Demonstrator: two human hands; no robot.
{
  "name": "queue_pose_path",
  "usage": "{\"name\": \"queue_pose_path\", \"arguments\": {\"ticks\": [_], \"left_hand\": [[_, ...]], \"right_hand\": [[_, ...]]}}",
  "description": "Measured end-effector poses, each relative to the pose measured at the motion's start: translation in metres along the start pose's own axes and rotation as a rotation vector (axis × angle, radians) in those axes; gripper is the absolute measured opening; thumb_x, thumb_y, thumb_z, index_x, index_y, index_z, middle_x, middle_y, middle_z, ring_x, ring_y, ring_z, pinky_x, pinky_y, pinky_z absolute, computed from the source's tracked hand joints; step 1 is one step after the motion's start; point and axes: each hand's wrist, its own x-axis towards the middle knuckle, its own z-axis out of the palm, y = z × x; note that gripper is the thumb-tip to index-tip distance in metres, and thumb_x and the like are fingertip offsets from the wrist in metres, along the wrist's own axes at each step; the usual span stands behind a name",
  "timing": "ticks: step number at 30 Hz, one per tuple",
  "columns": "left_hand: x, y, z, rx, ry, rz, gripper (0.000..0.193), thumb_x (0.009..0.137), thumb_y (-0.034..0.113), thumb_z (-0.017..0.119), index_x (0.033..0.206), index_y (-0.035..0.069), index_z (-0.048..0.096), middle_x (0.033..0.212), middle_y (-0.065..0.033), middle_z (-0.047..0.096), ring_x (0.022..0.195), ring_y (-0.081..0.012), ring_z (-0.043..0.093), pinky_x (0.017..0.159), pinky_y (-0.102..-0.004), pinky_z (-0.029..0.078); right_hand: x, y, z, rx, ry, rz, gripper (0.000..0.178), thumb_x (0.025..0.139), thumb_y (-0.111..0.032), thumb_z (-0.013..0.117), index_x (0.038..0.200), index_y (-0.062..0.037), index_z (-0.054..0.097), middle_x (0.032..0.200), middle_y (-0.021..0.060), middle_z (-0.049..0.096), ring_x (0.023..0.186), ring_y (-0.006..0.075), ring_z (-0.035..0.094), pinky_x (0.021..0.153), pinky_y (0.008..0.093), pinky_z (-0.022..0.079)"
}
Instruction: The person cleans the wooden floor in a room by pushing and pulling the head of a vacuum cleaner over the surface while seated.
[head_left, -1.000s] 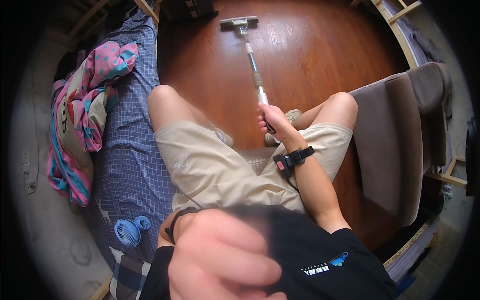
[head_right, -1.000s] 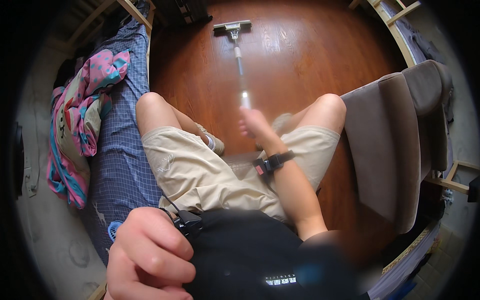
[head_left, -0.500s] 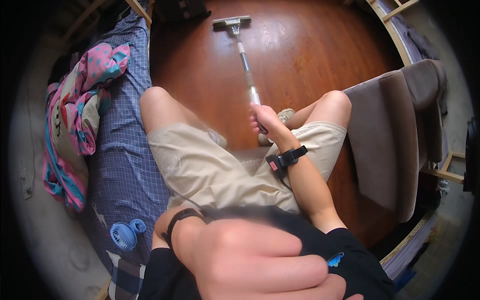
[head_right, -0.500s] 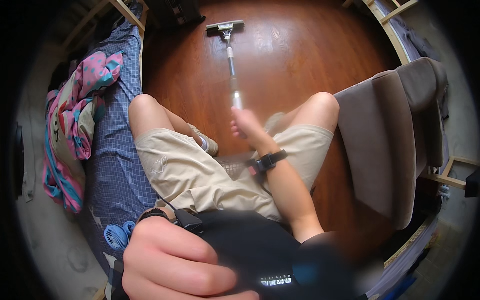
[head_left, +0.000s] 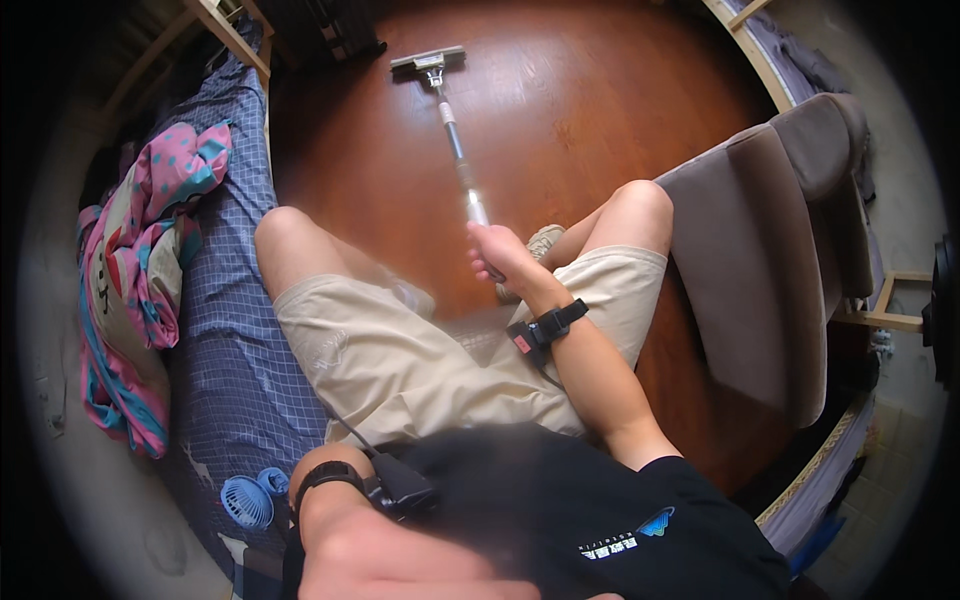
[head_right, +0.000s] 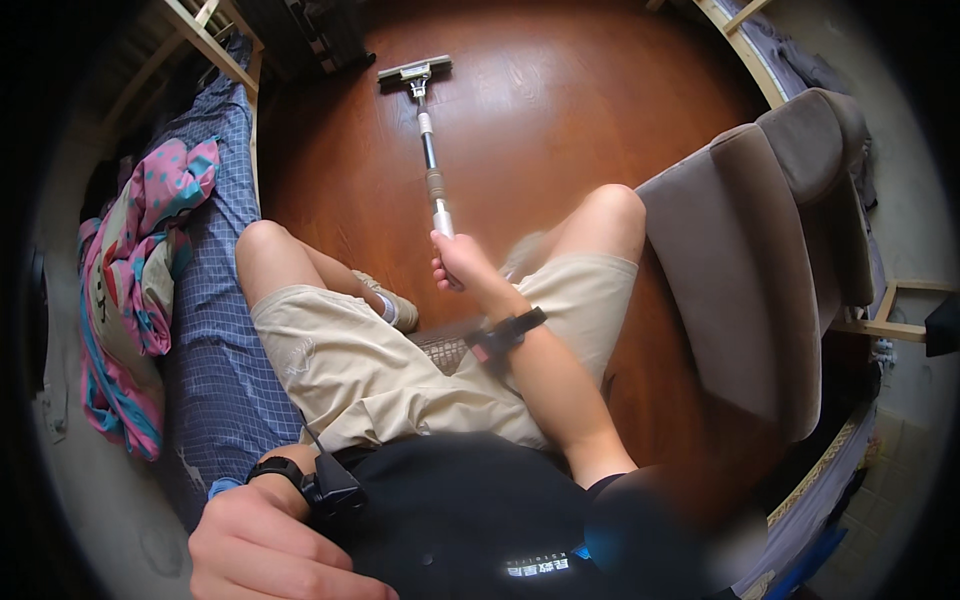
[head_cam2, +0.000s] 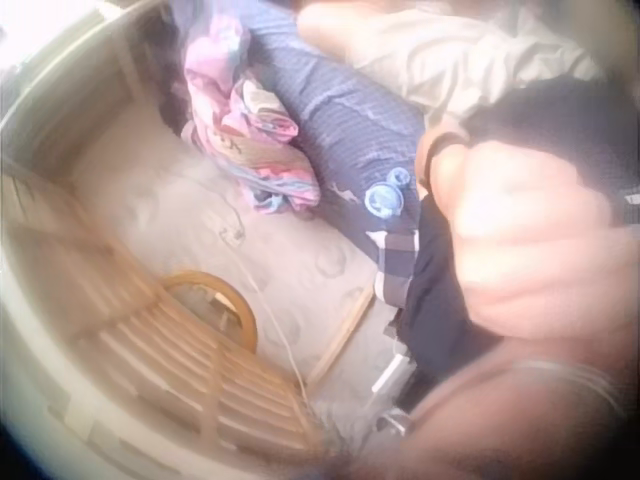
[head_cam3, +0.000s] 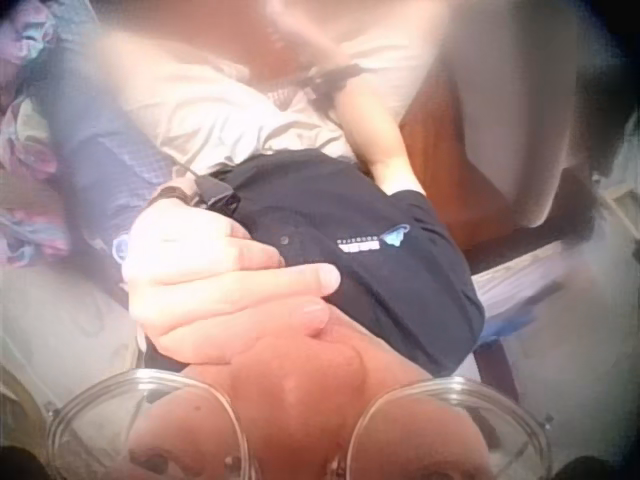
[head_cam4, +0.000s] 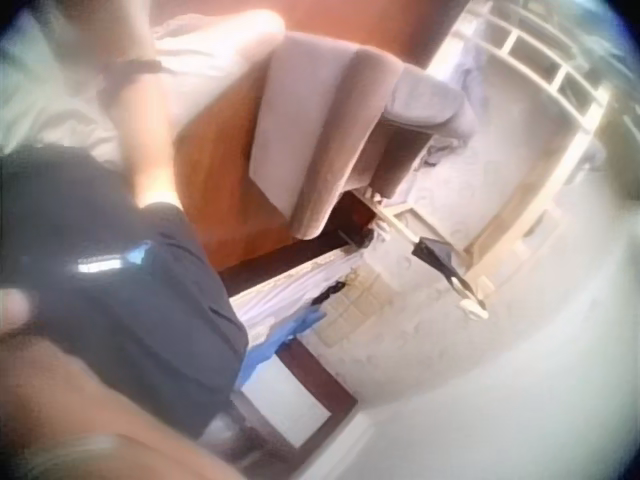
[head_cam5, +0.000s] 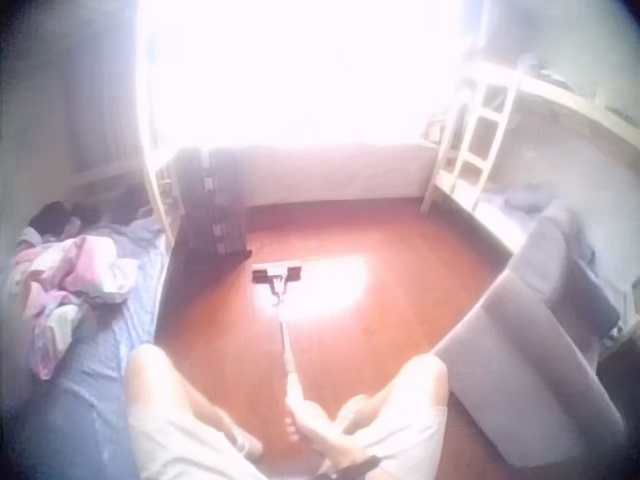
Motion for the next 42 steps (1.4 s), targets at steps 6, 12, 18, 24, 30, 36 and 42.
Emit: {"name": "queue_pose_path", "arguments": {"ticks": [6,12,18,24,30,36,42], "left_hand": [[0.004,0.010,-0.017,-0.111,-0.106,-0.111,0.006,0.083,0.007,0.060,0.087,0.001,0.058,0.086,-0.0173,0.073,0.055,-0.0129,0.058,0.045,-0.0197,0.041],[0.000,0.003,0.010,-0.252,-0.060,-0.113,0.009,0.080,0.001,0.062,0.086,-0.005,0.065,0.088,-0.0199,0.072,0.058,-0.0167,0.063,0.052,-0.0222,0.049],[-0.001,-0.002,0.049,-0.363,0.246,-0.108,0.023,0.082,0.004,0.058,0.096,-0.013,0.067,0.087,-0.0185,0.070,0.063,-0.0185,0.066,0.055,-0.0245,0.051],[0.012,-0.012,0.017,-0.672,-0.062,-0.258,0.030,0.086,0.004,0.056,0.110,-0.013,0.061,0.078,-0.0143,0.068,0.062,-0.0220,0.066,0.052,-0.0290,0.052],[0.005,-0.017,0.013,-0.793,-0.276,-0.202,0.034,0.088,0.008,0.056,0.115,-0.013,0.057,0.075,-0.0155,0.066,0.059,-0.0247,0.065,0.049,-0.0322,0.051],[-0.003,0.003,0.017,-0.471,-0.004,-0.179,0.030,0.086,0.007,0.052,0.105,-0.014,0.063,0.082,-0.0185,0.068,0.061,-0.0217,0.067,0.051,-0.0281,0.053],[-0.007,0.015,0.019,-0.386,0.139,-0.261,0.029,0.083,0.004,0.053,0.101,-0.016,0.063,0.090,-0.0225,0.069,0.068,-0.0244,0.069,0.056,-0.0286,0.055]], "right_hand": [[0.007,0.008,-0.003,0.040,-0.014,-0.052,0.032,0.099,-0.035,0.050,0.089,-0.0053,0.045,0.069,0.0036,0.051,0.051,0.0130,0.050,0.042,0.0298,0.046],[-0.003,0.001,0.002,0.007,0.009,-0.015,0.029,0.099,-0.033,0.049,0.101,-0.0049,0.047,0.076,0.0028,0.051,0.057,0.0095,0.049,0.045,0.0236,0.044],[0.002,0.001,-0.002,0.049,-0.017,-0.016,0.030,0.099,-0.033,0.050,0.105,-0.0035,0.048,0.076,0.0038,0.050,0.055,0.0102,0.048,0.044,0.0245,0.043],[0.008,0.006,0.001,0.022,0.004,-0.003,0.029,0.099,-0.034,0.050,0.102,-0.0048,0.048,0.075,0.0032,0.049,0.055,0.0105,0.046,0.043,0.0248,0.041],[0.015,0.005,-0.008,-0.010,0.014,-0.002,0.027,0.100,-0.035,0.049,0.097,-0.0081,0.046,0.072,0.0005,0.046,0.053,0.0089,0.044,0.042,0.0236,0.038],[0.017,0.011,-0.004,-0.029,-0.007,-0.006,0.026,0.100,-0.034,0.048,0.097,-0.0084,0.045,0.072,0.0007,0.046,0.053,0.0092,0.045,0.042,0.0238,0.039],[0.019,0.013,-0.006,-0.061,-0.006,0.004,0.027,0.100,-0.034,0.048,0.097,-0.0075,0.046,0.071,0.0012,0.048,0.053,0.0096,0.046,0.043,0.0244,0.041]]}}
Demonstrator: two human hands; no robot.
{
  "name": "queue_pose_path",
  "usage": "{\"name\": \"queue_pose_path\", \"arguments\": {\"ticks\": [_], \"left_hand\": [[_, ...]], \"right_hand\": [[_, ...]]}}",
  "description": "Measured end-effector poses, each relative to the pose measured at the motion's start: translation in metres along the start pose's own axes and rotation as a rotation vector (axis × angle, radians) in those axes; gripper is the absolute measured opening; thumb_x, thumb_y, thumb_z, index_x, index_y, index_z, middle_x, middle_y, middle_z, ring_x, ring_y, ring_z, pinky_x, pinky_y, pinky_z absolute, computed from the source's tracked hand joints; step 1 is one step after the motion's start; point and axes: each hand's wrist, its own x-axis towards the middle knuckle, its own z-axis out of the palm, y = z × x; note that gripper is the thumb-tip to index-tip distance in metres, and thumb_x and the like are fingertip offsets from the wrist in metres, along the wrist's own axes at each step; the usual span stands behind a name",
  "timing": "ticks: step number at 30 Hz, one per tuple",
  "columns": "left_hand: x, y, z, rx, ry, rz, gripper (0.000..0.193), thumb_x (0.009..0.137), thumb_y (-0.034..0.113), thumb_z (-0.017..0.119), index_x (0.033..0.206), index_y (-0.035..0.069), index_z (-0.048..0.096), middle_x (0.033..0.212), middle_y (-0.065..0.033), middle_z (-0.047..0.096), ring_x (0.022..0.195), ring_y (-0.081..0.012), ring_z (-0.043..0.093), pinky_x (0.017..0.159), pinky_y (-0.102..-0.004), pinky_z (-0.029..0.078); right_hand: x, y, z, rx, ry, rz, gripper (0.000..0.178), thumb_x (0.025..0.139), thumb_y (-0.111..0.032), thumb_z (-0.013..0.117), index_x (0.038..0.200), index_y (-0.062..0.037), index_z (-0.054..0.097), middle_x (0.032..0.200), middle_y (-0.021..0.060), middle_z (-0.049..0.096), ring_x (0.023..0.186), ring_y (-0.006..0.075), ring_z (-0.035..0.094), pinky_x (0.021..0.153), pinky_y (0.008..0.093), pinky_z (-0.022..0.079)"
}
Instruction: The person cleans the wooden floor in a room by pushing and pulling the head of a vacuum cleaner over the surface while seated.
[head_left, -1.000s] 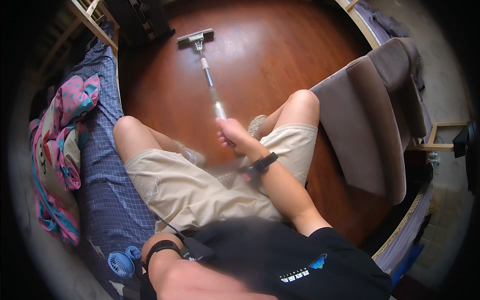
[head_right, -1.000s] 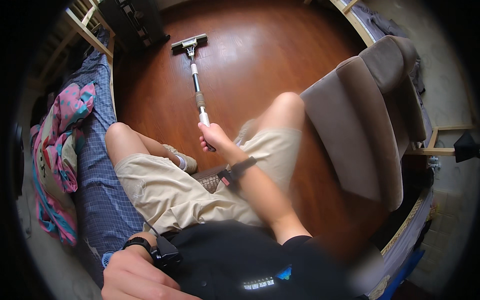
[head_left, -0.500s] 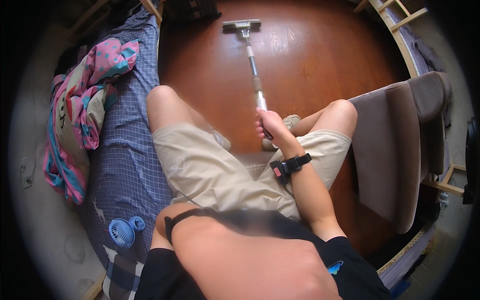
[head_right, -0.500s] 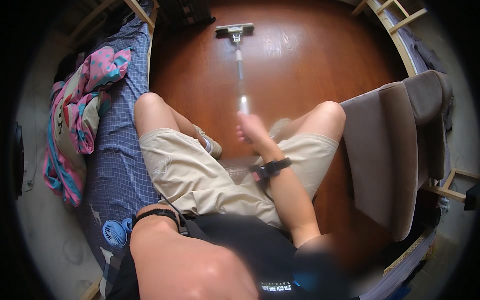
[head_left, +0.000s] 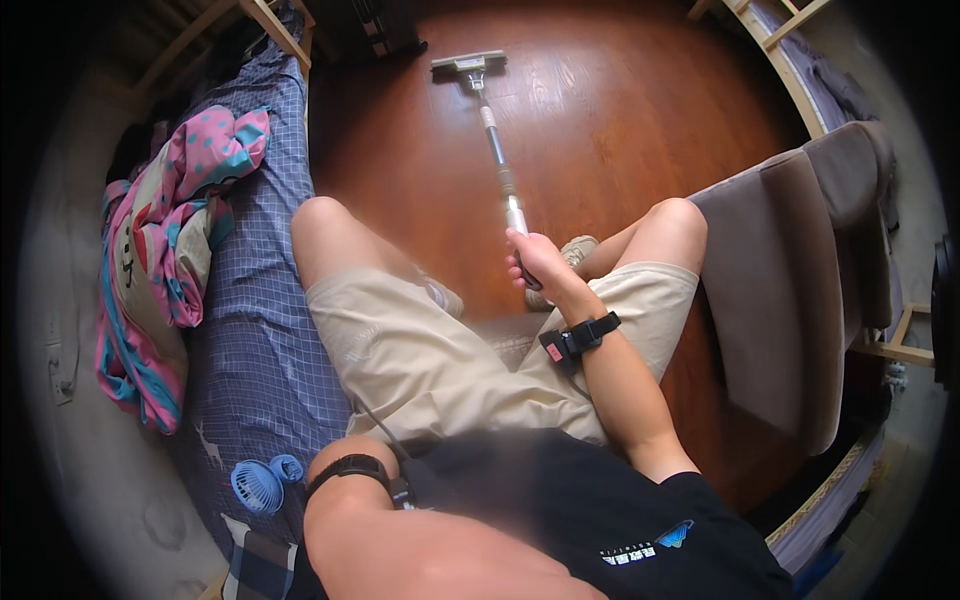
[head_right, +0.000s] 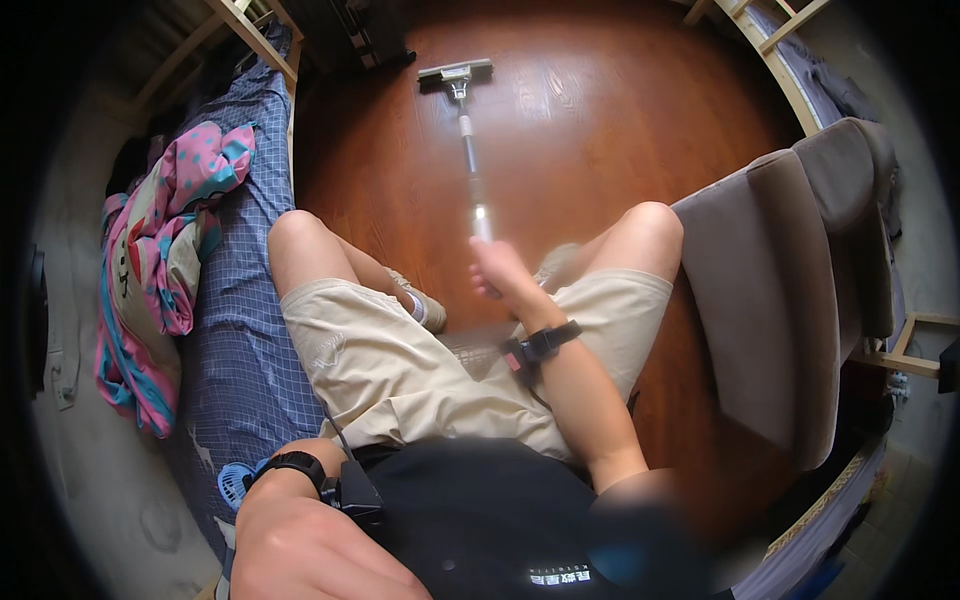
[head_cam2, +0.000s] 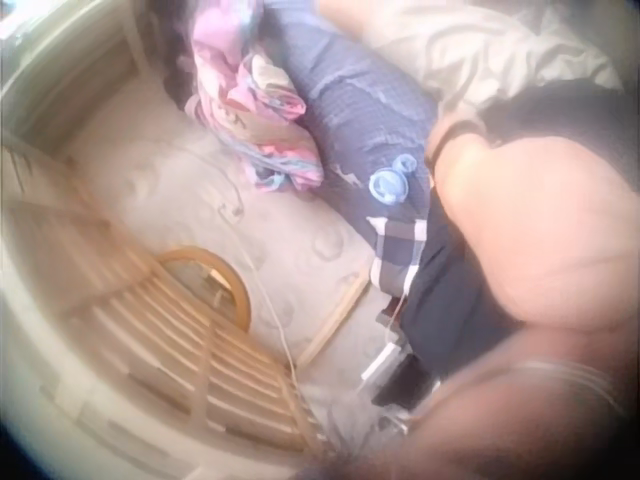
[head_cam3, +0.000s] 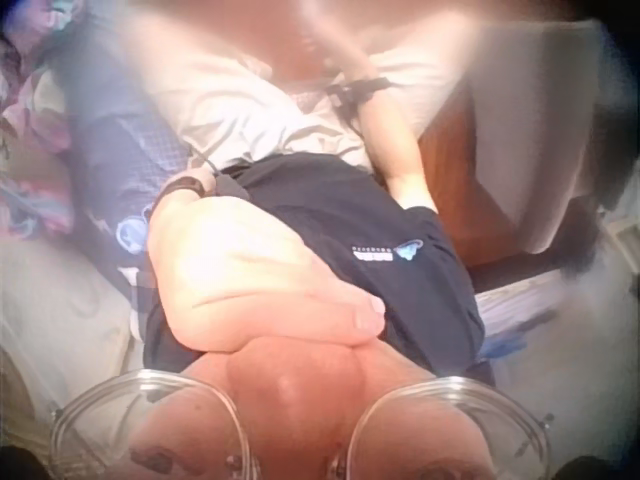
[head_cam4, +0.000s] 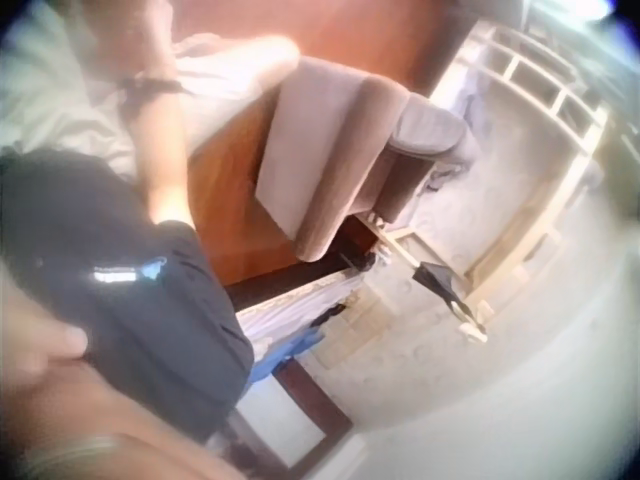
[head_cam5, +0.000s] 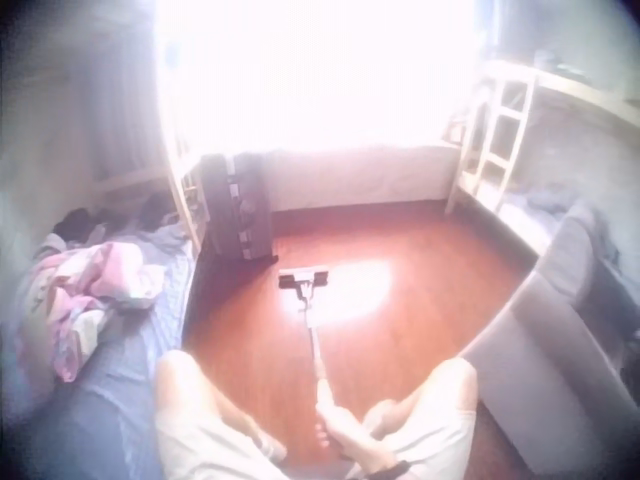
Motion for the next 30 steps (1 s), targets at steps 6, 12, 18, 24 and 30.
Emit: {"name": "queue_pose_path", "arguments": {"ticks": [6,12,18,24,30], "left_hand": [[0.004,-0.007,-0.001,-0.121,-0.053,0.035,0.029,0.083,0.002,0.055,0.104,-0.017,0.062,0.091,-0.0225,0.069,0.069,-0.0247,0.069,0.058,-0.0293,0.055],[0.015,-0.008,-0.019,-0.394,-0.345,-0.219,0.025,0.089,0.007,0.055,0.108,-0.008,0.062,0.081,-0.0181,0.065,0.066,-0.0300,0.065,0.056,-0.0347,0.053],[0.007,-0.076,-0.021,0.147,-0.424,-0.286,0.018,0.093,0.019,0.059,0.094,0.002,0.062,0.063,-0.0087,0.057,0.059,-0.0268,0.062,0.055,-0.0378,0.052],[-0.044,-0.173,-0.091,0.360,0.042,-0.945,0.048,0.099,0.030,0.052,0.065,0.000,0.064,0.056,-0.0037,0.059,0.053,-0.0076,0.054,0.050,-0.0231,0.042],[-0.139,-0.268,-0.139,0.706,0.200,-1.065,0.049,0.099,0.041,0.045,0.091,-0.003,0.067,0.080,-0.0083,0.068,0.069,-0.0116,0.062,0.059,-0.0276,0.048]], "right_hand": [[-0.003,-0.001,0.003,0.030,0.022,-0.010,0.028,0.100,-0.035,0.048,0.097,-0.0071,0.046,0.072,0.0013,0.048,0.053,0.0095,0.046,0.042,0.0247,0.040],[-0.006,-0.004,0.007,0.019,0.016,-0.008,0.027,0.100,-0.035,0.048,0.098,-0.0077,0.046,0.072,0.0012,0.047,0.053,0.0099,0.045,0.042,0.0246,0.039],[-0.003,-0.001,-0.005,0.082,0.024,-0.018,0.036,0.097,-0.037,0.052,0.103,-0.0013,0.049,0.076,0.0075,0.054,0.055,0.0145,0.052,0.043,0.0280,0.046],[0.011,0.001,-0.018,-0.005,-0.287,-0.219,0.044,0.098,-0.042,0.050,0.085,-0.0018,0.060,0.075,0.0081,0.059,0.056,0.0145,0.054,0.044,0.0291,0.037],[0.028,-0.001,0.000,-0.094,-0.025,-0.198,0.057,0.098,-0.048,0.045,0.091,0.0051,0.067,0.075,0.0129,0.066,0.062,0.0205,0.063,0.052,0.0298,0.049]]}}
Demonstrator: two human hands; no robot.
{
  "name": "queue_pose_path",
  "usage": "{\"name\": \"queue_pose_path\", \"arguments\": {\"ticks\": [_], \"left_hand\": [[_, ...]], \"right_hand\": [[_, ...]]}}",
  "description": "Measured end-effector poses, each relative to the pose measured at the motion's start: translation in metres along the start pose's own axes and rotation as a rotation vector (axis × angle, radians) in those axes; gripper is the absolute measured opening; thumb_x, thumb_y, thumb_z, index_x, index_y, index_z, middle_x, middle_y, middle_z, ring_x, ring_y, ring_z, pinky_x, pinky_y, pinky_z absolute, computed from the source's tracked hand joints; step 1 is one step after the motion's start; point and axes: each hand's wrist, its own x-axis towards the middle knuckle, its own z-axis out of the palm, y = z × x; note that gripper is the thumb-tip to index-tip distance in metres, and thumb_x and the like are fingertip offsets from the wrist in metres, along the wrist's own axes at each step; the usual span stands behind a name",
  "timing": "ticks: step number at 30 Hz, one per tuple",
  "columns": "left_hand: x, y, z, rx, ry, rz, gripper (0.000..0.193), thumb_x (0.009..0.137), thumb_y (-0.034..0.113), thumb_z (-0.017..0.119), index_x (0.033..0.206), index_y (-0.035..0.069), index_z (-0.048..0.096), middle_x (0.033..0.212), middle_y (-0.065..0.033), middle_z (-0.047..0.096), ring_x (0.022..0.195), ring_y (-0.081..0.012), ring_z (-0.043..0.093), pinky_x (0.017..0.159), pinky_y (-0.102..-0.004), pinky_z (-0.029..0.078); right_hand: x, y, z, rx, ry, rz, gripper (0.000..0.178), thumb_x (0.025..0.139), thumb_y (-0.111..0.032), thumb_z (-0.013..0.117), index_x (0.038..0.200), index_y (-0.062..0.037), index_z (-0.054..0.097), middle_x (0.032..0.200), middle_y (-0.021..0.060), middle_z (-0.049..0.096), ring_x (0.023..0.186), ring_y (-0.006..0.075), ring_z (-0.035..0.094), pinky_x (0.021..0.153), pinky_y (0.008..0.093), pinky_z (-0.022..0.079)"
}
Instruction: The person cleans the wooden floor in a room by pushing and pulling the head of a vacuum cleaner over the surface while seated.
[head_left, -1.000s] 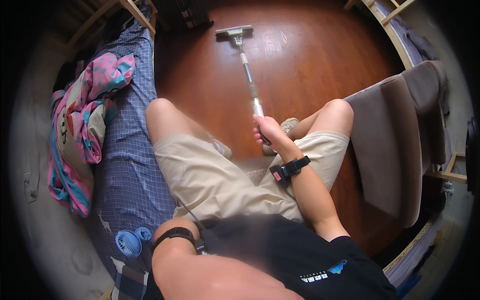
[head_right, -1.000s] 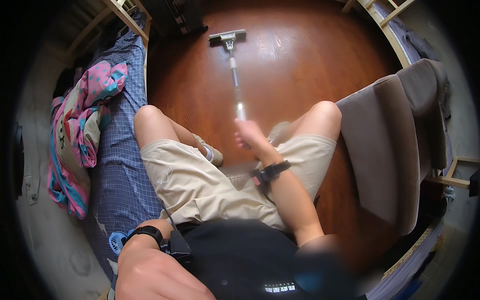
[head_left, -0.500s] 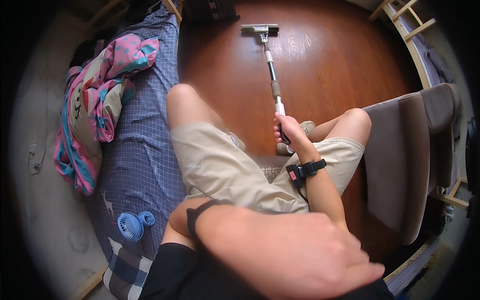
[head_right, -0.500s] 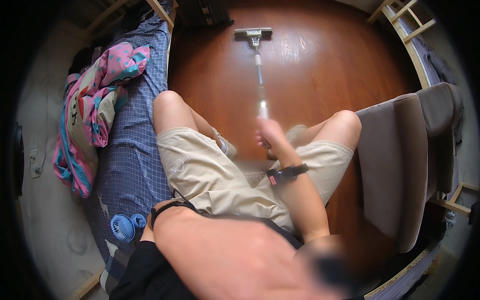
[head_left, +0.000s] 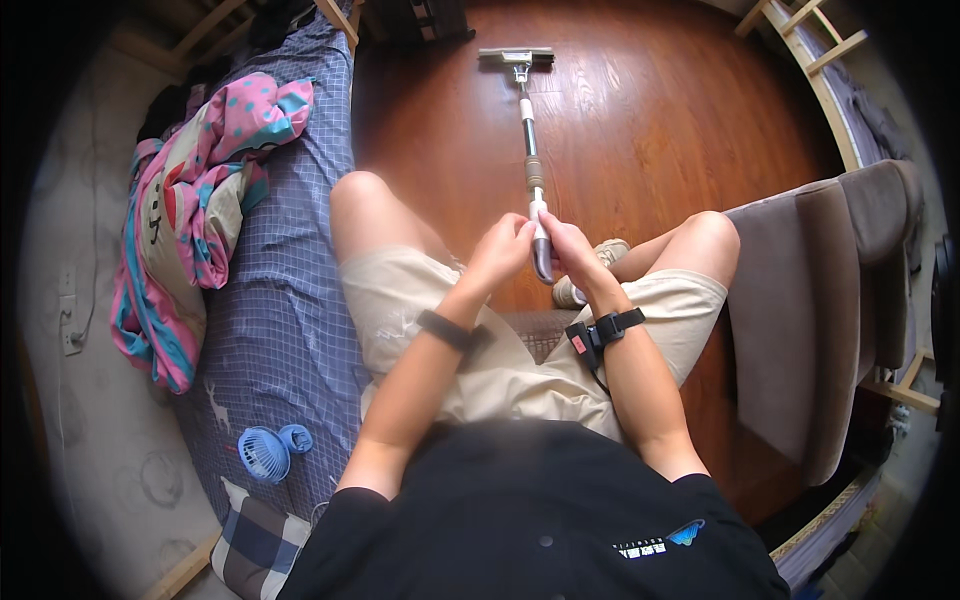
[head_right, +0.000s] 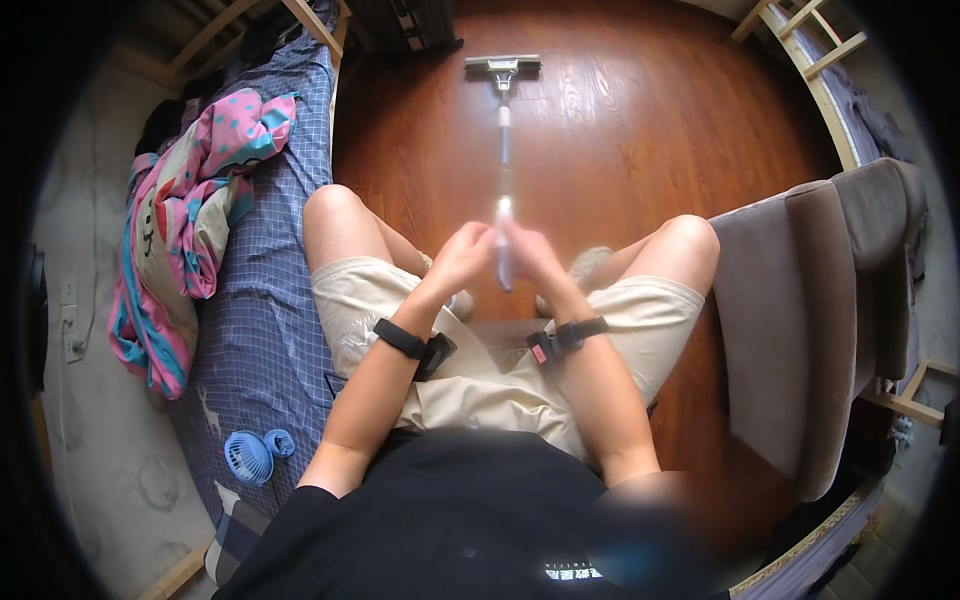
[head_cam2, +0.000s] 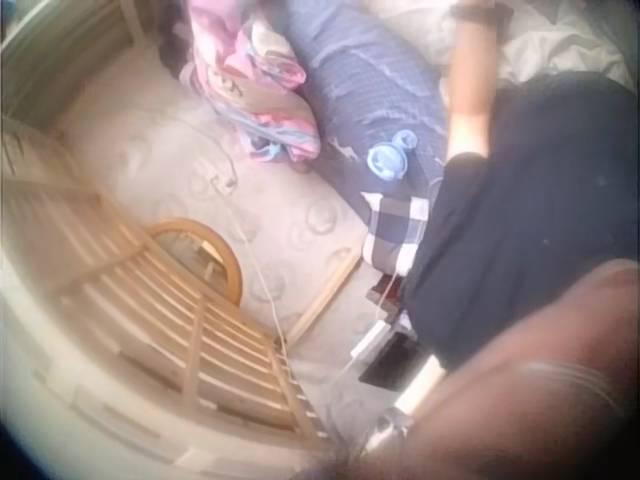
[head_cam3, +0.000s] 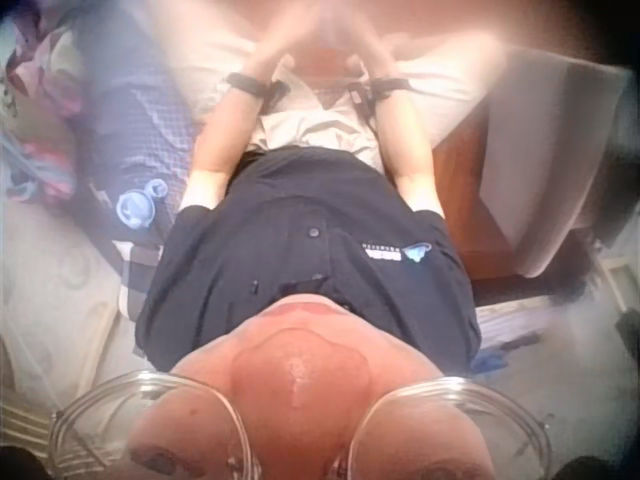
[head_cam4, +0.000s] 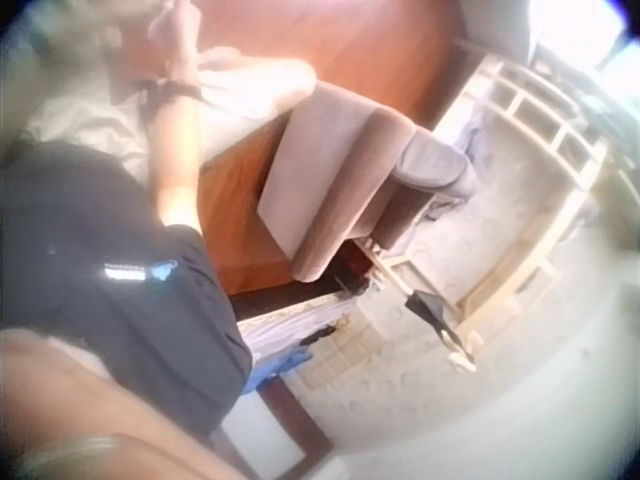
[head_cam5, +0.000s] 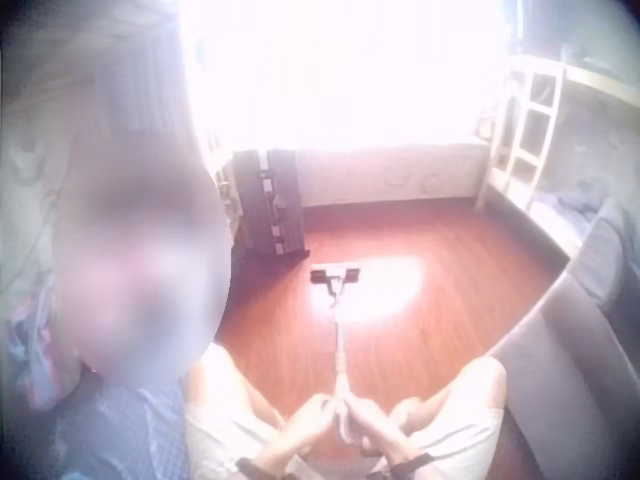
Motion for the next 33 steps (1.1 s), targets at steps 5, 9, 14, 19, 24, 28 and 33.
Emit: {"name": "queue_pose_path", "arguments": {"ticks": [5,9,14,19,24,28,33], "left_hand": [[0.001,-0.012,0.009,-0.532,-0.380,-0.577,0.049,0.099,0.044,0.043,0.106,0.000,0.062,0.091,-0.0099,0.066,0.075,-0.0165,0.063,0.061,-0.0304,0.051],[-0.006,-0.007,0.014,-0.622,-0.291,-0.604,0.038,0.097,0.037,0.047,0.109,0.002,0.057,0.077,-0.0043,0.057,0.063,-0.0121,0.057,0.049,-0.0279,0.048],[-0.014,0.011,0.006,-0.478,-0.340,-0.408,0.021,0.090,0.016,0.056,0.093,-0.005,0.057,0.064,-0.0059,0.058,0.050,-0.0140,0.058,0.044,-0.0291,0.048],[-0.052,0.038,-0.033,-0.374,-0.414,-0.360,0.020,0.084,0.011,0.059,0.098,-0.002,0.053,0.059,-0.0024,0.051,0.041,-0.0121,0.050,0.037,-0.0254,0.038],[-0.111,0.065,-0.070,-0.268,-0.474,-0.459,0.025,0.085,0.008,0.058,0.096,-0.009,0.044,0.056,-0.0058,0.053,0.036,-0.0135,0.051,0.031,-0.0261,0.038],[-0.140,0.085,-0.075,-0.245,-0.548,-0.475,0.041,0.085,0.007,0.059,0.112,-0.010,0.034,0.058,-0.0074,0.055,0.040,-0.0141,0.054,0.033,-0.0282,0.041],[-0.124,0.066,-0.045,-0.233,-0.472,-0.392,0.026,0.083,0.009,0.058,0.100,-0.009,0.048,0.059,-0.0066,0.058,0.044,-0.0137,0.056,0.039,-0.0275,0.044]], "right_hand": [[0.012,-0.001,0.008,-0.294,-0.043,0.085,0.063,0.098,-0.049,0.041,0.097,0.0096,0.065,0.085,0.0224,0.069,0.081,0.0281,0.070,0.064,0.0375,0.054],[0.030,0.009,-0.002,-0.624,0.079,-0.161,0.054,0.097,-0.048,0.047,0.083,-0.0003,0.065,0.062,0.0052,0.057,0.054,0.0153,0.054,0.050,0.0300,0.045],[0.044,0.009,-0.003,-0.249,0.040,-0.096,0.047,0.096,-0.045,0.054,0.109,0.0005,0.057,0.078,0.0045,0.061,0.061,0.0116,0.059,0.053,0.0238,0.049],[0.027,-0.010,0.015,-0.069,-0.111,-0.014,0.049,0.096,-0.046,0.054,0.111,0.0005,0.055,0.082,0.0059,0.062,0.060,0.0101,0.060,0.053,0.0228,0.051],[0.012,-0.019,0.022,-0.026,-0.053,0.007,0.045,0.097,-0.044,0.053,0.110,-0.0008,0.055,0.078,0.0036,0.060,0.058,0.0085,0.058,0.052,0.0212,0.051],[0.016,-0.013,0.025,0.007,-0.113,0.028,0.043,0.096,-0.041,0.054,0.109,-0.0007,0.054,0.079,0.0043,0.061,0.059,0.0092,0.057,0.053,0.0226,0.051],[0.004,-0.014,0.038,-0.162,-0.034,-0.007,0.033,0.096,-0.033,0.055,0.104,-0.0013,0.053,0.083,0.0083,0.064,0.062,0.0123,0.059,0.056,0.0279,0.051]]}}
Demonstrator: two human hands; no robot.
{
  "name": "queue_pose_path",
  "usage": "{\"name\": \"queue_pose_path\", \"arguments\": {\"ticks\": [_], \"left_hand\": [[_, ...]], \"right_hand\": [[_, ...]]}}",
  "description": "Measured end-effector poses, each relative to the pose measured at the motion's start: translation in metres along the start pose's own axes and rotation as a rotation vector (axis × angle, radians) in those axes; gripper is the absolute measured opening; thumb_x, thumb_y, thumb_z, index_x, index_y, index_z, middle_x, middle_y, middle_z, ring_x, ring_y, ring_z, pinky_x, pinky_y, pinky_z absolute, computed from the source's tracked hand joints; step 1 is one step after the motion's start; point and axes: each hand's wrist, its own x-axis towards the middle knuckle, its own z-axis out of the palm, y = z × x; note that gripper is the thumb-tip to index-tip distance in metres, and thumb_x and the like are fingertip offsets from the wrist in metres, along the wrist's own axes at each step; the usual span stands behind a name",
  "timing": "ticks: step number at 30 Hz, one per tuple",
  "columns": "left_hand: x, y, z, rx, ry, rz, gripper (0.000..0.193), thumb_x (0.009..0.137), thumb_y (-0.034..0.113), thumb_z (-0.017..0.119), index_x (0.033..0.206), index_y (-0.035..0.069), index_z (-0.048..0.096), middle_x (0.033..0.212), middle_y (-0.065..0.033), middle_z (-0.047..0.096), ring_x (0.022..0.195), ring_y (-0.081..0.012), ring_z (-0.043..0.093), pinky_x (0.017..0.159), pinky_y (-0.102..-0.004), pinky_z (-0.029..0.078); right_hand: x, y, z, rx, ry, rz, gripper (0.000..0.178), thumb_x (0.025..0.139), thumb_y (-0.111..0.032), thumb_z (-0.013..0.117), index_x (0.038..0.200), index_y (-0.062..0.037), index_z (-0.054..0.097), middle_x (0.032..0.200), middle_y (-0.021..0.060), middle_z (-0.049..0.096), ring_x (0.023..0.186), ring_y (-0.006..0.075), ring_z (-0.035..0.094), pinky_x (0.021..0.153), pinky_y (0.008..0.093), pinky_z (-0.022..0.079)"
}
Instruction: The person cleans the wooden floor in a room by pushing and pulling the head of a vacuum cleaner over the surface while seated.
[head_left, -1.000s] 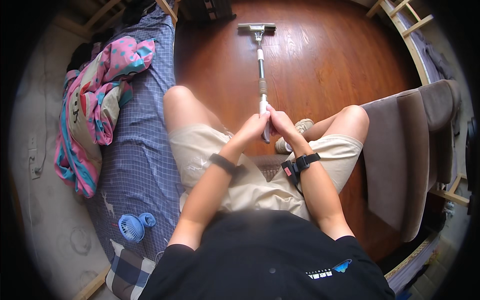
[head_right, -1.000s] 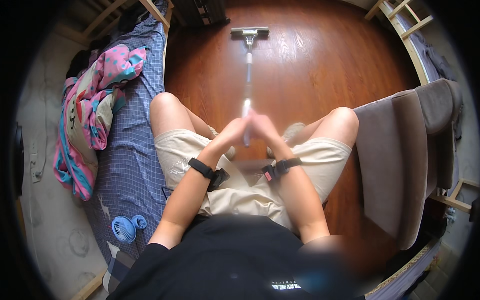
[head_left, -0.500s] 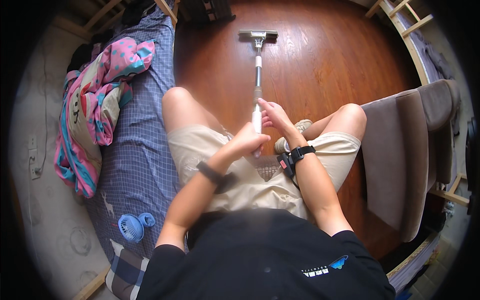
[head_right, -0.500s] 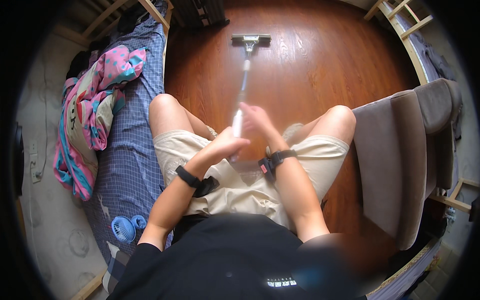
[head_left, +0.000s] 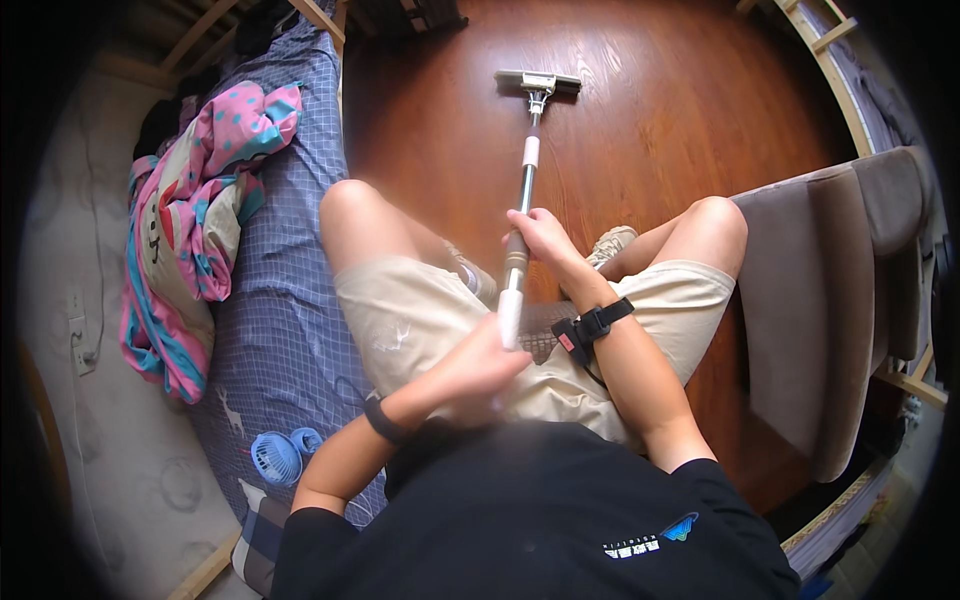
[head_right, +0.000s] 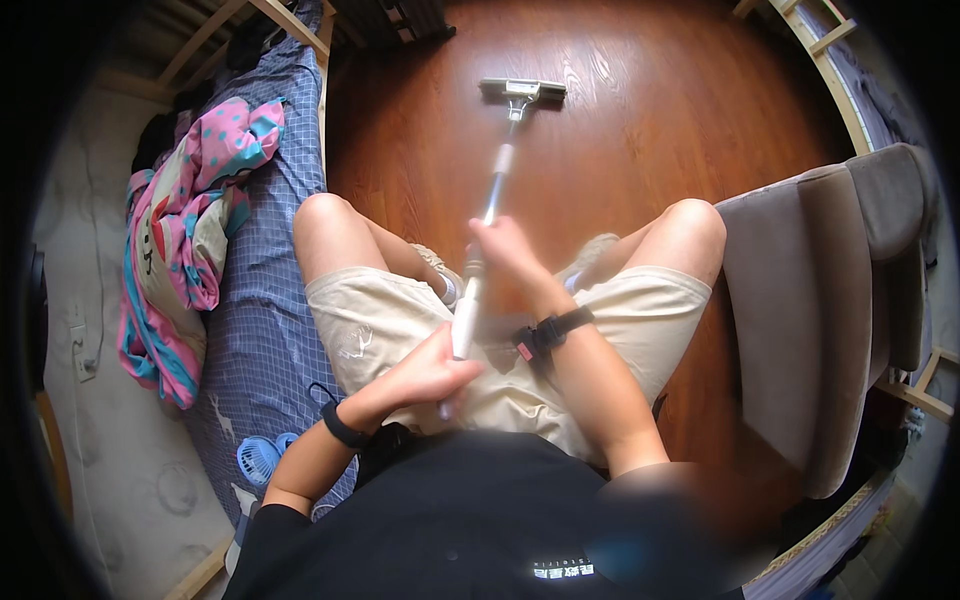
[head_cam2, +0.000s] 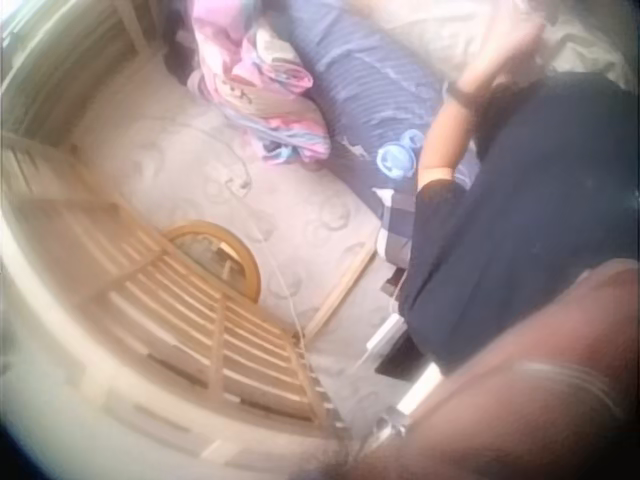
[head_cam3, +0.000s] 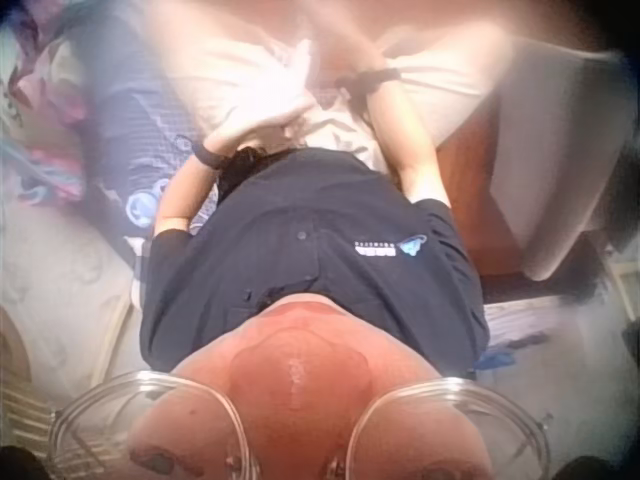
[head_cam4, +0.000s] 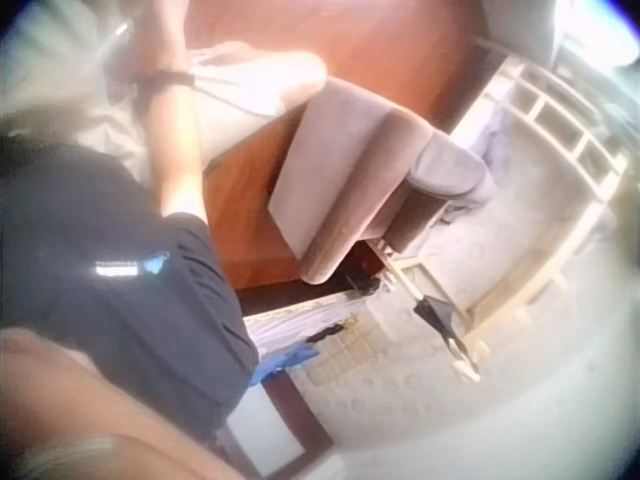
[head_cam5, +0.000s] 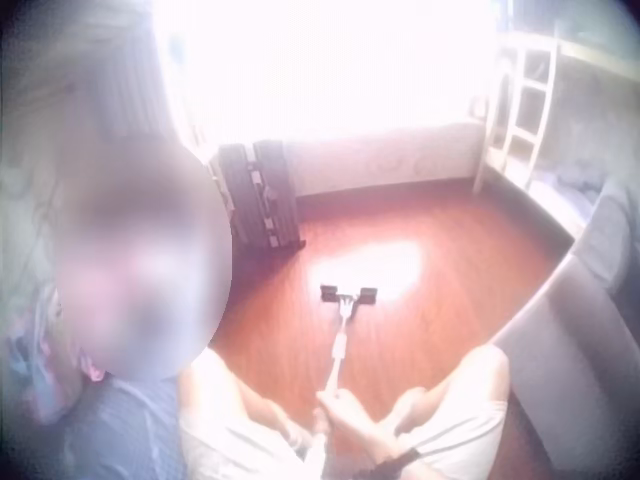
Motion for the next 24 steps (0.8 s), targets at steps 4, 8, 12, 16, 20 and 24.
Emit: {"name": "queue_pose_path", "arguments": {"ticks": [4,8,12,16,20,24], "left_hand": [[0.049,-0.003,0.015,0.031,-0.144,0.006,0.019,0.078,0.009,0.060,0.087,-0.007,0.055,0.063,-0.0105,0.062,0.052,-0.0178,0.062,0.048,-0.0324,0.050],[0.097,0.003,0.001,0.115,-0.121,-0.012,0.013,0.078,0.010,0.057,0.085,0.000,0.061,0.066,-0.0044,0.061,0.053,-0.0143,0.059,0.048,-0.0264,0.047],[0.157,0.037,-0.016,0.149,-0.154,0.055,0.020,0.083,0.016,0.058,0.093,-0.001,0.058,0.067,-0.0060,0.059,0.048,-0.0147,0.057,0.041,-0.0290,0.046],[0.202,0.048,-0.057,0.162,0.012,0.001,0.020,0.079,0.015,0.063,0.088,-0.002,0.063,0.074,-0.0116,0.065,0.057,-0.0193,0.065,0.048,-0.0309,0.052],[0.215,0.065,-0.037,0.139,0.053,-0.010,0.017,0.082,0.015,0.061,0.083,-0.002,0.057,0.069,-0.0068,0.059,0.055,-0.0145,0.057,0.047,-0.0271,0.047],[0.186,0.058,-0.011,-0.223,0.026,-0.084,0.009,0.085,0.007,0.060,0.086,0.001,0.053,0.066,-0.0009,0.053,0.051,-0.0097,0.050,0.042,-0.0235,0.040]], "right_hand": [[0.007,0.000,-0.016,0.265,0.100,-0.006,0.030,0.096,-0.030,0.054,0.103,-0.0006,0.051,0.084,0.0105,0.065,0.066,0.0152,0.060,0.057,0.0296,0.052],[0.004,-0.005,-0.018,0.428,0.122,-0.016,0.030,0.097,-0.030,0.052,0.102,-0.0006,0.053,0.085,0.0109,0.064,0.067,0.0158,0.060,0.056,0.0299,0.051],[0.044,0.033,-0.051,0.175,0.179,-0.167,0.031,0.097,-0.033,0.048,0.101,-0.0032,0.057,0.085,0.0086,0.064,0.068,0.0146,0.061,0.056,0.0293,0.049],[-0.001,-0.015,-0.031,0.498,0.202,-0.043,0.043,0.100,-0.044,0.040,0.105,-0.0058,0.059,0.084,0.0033,0.063,0.073,0.0128,0.059,0.061,0.0286,0.048],[0.015,0.012,-0.058,0.595,0.127,-0.054,0.044,0.100,-0.046,0.038,0.106,-0.0064,0.058,0.084,0.0031,0.063,0.075,0.0128,0.060,0.064,0.0285,0.049],[0.023,0.022,-0.066,0.505,0.159,-0.003,0.050,0.102,-0.045,0.036,0.109,-0.0010,0.056,0.092,0.0117,0.065,0.085,0.0185,0.063,0.080,0.0333,0.052]]}}
